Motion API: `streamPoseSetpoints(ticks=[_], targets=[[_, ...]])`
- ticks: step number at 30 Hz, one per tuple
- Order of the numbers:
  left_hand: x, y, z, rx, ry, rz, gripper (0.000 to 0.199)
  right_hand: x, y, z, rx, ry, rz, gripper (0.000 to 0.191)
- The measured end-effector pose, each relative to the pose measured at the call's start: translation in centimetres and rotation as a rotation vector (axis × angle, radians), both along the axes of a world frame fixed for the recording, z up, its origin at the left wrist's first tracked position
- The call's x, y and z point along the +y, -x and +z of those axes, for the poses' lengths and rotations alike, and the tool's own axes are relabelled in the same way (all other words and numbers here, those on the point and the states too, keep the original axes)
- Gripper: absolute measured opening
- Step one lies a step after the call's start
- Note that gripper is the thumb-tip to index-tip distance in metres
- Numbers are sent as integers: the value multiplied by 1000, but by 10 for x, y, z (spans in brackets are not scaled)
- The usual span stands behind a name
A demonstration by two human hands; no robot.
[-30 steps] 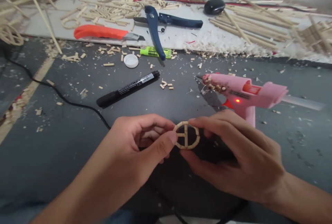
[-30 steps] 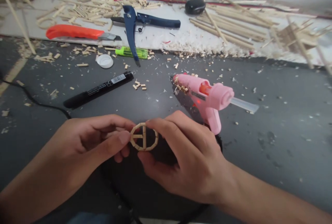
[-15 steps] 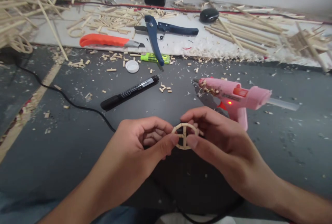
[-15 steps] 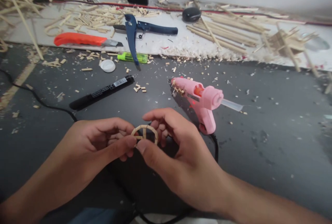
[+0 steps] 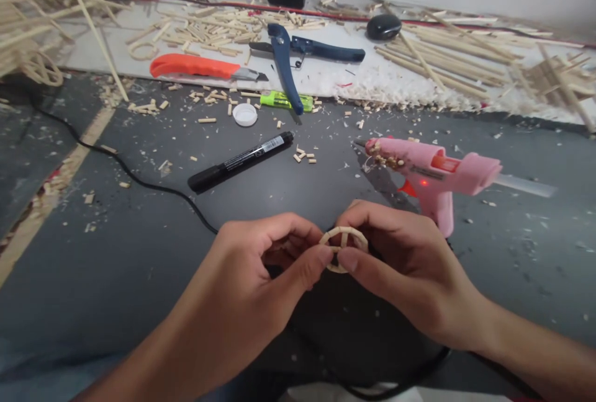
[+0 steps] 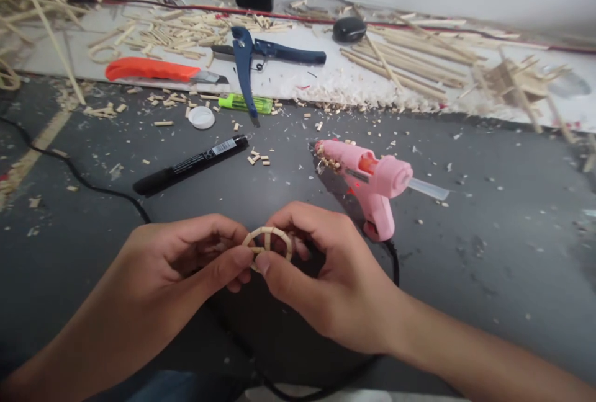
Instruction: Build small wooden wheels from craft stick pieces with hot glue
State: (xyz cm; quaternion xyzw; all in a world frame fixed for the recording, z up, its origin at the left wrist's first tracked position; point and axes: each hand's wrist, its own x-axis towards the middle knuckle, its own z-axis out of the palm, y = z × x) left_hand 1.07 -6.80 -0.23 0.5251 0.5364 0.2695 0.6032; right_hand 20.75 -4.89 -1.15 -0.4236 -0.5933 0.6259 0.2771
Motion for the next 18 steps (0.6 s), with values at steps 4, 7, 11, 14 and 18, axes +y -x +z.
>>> streamPoseSetpoints(ticks=[4,7,11,14,18], targets=[[-1,-2,-1,6,-3,-5,13,3,0,-3,-20,-14,-4,14],[-1,-3,-3,21,-10,-3,15,4,-3,-3,-71,-19,20,16],[1,-4,-5,32,-58,5,14,3,-7,-2,-179,-78,29,22],[1,-4,-6,35,-79,-8,17,4,-7,-2,-249,-107,8,21],[-1,-1,-5,63,-77,-11,19,5,-5,-2,-293,-129,-10,19]])
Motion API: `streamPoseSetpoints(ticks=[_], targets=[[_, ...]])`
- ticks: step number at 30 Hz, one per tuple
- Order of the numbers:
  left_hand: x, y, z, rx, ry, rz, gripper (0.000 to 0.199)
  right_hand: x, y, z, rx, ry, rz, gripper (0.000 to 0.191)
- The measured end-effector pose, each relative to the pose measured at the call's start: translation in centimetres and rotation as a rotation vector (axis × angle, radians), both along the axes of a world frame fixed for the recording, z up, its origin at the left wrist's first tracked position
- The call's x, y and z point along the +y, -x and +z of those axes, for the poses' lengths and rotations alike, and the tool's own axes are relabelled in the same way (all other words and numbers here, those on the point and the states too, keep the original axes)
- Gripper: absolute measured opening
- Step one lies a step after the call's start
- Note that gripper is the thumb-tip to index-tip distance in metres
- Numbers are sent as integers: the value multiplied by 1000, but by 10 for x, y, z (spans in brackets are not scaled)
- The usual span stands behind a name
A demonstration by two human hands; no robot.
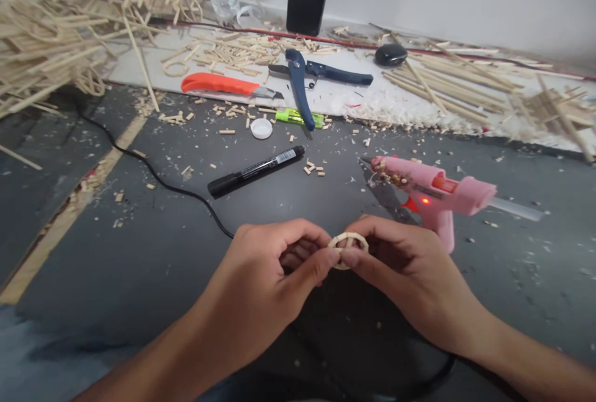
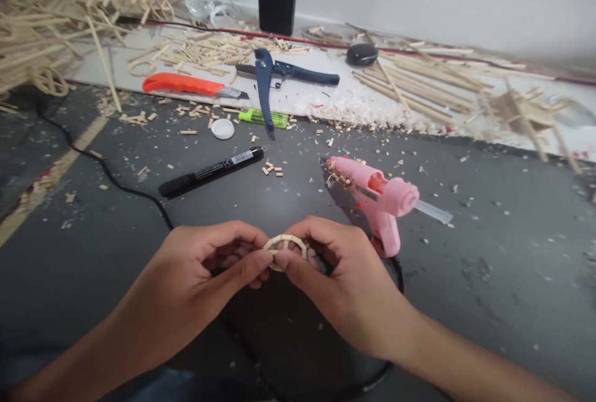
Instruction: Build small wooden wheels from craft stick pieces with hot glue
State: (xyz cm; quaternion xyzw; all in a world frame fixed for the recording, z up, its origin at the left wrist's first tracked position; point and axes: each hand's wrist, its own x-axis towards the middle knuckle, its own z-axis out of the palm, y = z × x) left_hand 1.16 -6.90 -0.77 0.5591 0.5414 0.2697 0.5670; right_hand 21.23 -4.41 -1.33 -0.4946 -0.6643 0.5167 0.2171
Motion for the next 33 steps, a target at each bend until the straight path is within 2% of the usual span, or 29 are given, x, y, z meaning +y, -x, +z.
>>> streamPoseSetpoints(ticks=[7,10,13,21,25,29,33], targets=[[-2,2,4,-61,39,17,13,-2,-3,-1,35,-26,52,25],[-1,1,5,-98,58,-15,9,-2,-3,-2,18,-17,42,26],[-1,1,4,-88,17,-33,9,-3,-3,-3,9,-26,16,25],[1,-1,0,56,-187,17,5,-6,-4,-8,27,-72,-14,22],[4,1,1,69,-202,78,17,-8,-7,-10,41,-74,-6,21],[5,1,4,-16,-158,-7,12,-9,-10,-12,69,-90,33,20],[5,2,3,16,-184,-57,8,-9,-10,-12,81,-103,55,22]])
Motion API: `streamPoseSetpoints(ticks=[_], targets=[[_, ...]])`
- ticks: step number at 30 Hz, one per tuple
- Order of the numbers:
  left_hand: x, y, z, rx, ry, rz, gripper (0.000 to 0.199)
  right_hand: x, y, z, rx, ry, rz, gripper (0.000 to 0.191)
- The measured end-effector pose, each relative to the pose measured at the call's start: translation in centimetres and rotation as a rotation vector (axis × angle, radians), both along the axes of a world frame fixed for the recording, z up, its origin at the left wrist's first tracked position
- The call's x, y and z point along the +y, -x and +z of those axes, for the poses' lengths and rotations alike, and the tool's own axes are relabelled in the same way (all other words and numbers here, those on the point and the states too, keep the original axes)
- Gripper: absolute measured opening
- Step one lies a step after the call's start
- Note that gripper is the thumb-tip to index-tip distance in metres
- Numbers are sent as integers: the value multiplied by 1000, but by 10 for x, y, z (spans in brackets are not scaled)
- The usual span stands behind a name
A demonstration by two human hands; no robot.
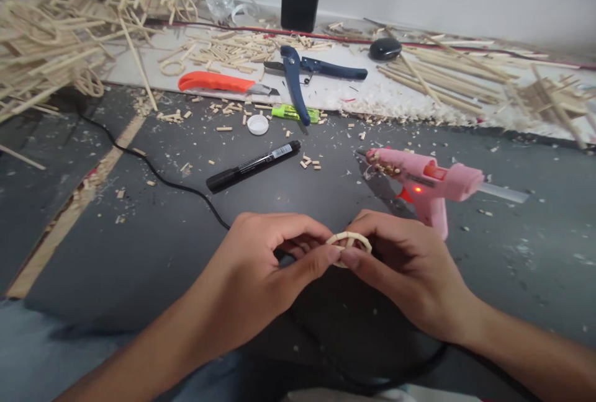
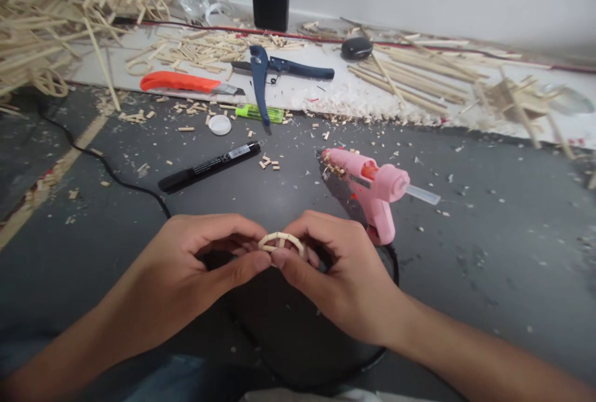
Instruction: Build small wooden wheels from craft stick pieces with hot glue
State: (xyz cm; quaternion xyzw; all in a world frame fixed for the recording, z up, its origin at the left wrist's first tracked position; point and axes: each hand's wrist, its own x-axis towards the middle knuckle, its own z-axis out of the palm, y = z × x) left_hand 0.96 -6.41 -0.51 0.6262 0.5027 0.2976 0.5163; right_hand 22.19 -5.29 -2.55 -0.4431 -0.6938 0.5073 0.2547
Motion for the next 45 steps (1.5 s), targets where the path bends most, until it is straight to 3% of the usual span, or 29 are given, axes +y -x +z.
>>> streamPoseSetpoints(ticks=[14,22,26,29,32,45], targets=[[-2,5,-5,237,-332,-58,20,-1,6,4,-111,-31,-74,21],[-5,3,-11,409,-546,65,17,-2,4,3,-149,-1,-131,25],[-1,3,-7,340,-425,112,13,-2,3,2,-148,-5,-135,23],[0,2,-5,221,-316,61,9,-1,4,2,-145,-31,-119,21],[-2,1,-5,203,-323,28,4,0,4,2,-128,-66,-89,20],[-15,-5,-12,664,-841,13,29,-2,14,3,-191,-204,-49,15]])
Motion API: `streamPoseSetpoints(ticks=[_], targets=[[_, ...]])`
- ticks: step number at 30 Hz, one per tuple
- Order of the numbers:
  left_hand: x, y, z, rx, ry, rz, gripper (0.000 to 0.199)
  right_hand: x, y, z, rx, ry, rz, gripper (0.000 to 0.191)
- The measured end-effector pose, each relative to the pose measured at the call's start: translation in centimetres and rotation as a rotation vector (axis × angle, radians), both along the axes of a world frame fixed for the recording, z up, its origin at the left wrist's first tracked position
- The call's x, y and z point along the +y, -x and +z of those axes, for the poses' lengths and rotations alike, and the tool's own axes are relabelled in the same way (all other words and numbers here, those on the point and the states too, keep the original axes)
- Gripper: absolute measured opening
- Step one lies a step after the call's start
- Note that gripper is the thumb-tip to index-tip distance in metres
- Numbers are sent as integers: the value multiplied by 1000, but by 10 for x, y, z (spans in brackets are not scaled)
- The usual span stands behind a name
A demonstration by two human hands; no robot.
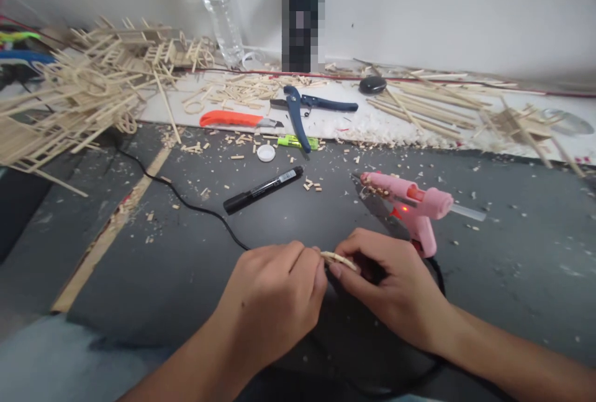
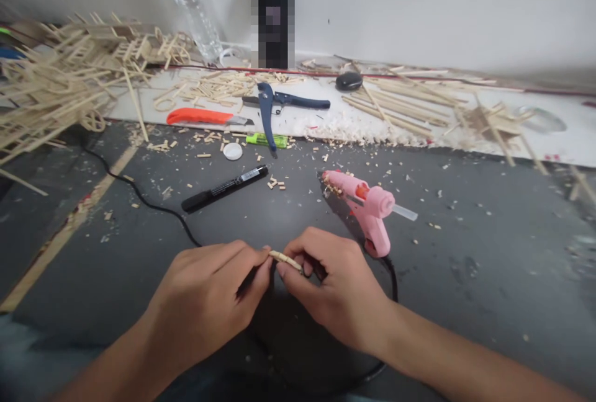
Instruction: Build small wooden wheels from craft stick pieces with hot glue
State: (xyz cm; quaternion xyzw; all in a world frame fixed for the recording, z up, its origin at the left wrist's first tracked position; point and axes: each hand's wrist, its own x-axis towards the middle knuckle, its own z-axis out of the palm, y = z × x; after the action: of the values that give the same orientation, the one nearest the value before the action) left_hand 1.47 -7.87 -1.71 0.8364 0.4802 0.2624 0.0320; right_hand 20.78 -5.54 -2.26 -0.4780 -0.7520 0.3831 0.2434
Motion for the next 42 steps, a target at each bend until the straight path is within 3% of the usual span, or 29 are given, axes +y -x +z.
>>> streamPoseSetpoints(ticks=[9,16,20,28,33,38,42], targets=[[0,3,-6,-13,11,74,25,-1,3,1,-9,-84,20,19],[18,27,1,-24,72,186,21,-1,1,2,-62,-31,52,24],[38,52,11,11,121,279,9,2,3,4,-96,-10,112,14],[97,103,28,40,251,497,12,8,1,-2,-108,-101,-21,26],[121,112,30,10,334,501,25,12,1,-10,-104,-80,24,30],[142,111,35,-14,349,482,26,14,4,-5,-115,-55,91,23],[168,117,34,3,330,502,29,11,2,-4,-122,-62,102,32]])
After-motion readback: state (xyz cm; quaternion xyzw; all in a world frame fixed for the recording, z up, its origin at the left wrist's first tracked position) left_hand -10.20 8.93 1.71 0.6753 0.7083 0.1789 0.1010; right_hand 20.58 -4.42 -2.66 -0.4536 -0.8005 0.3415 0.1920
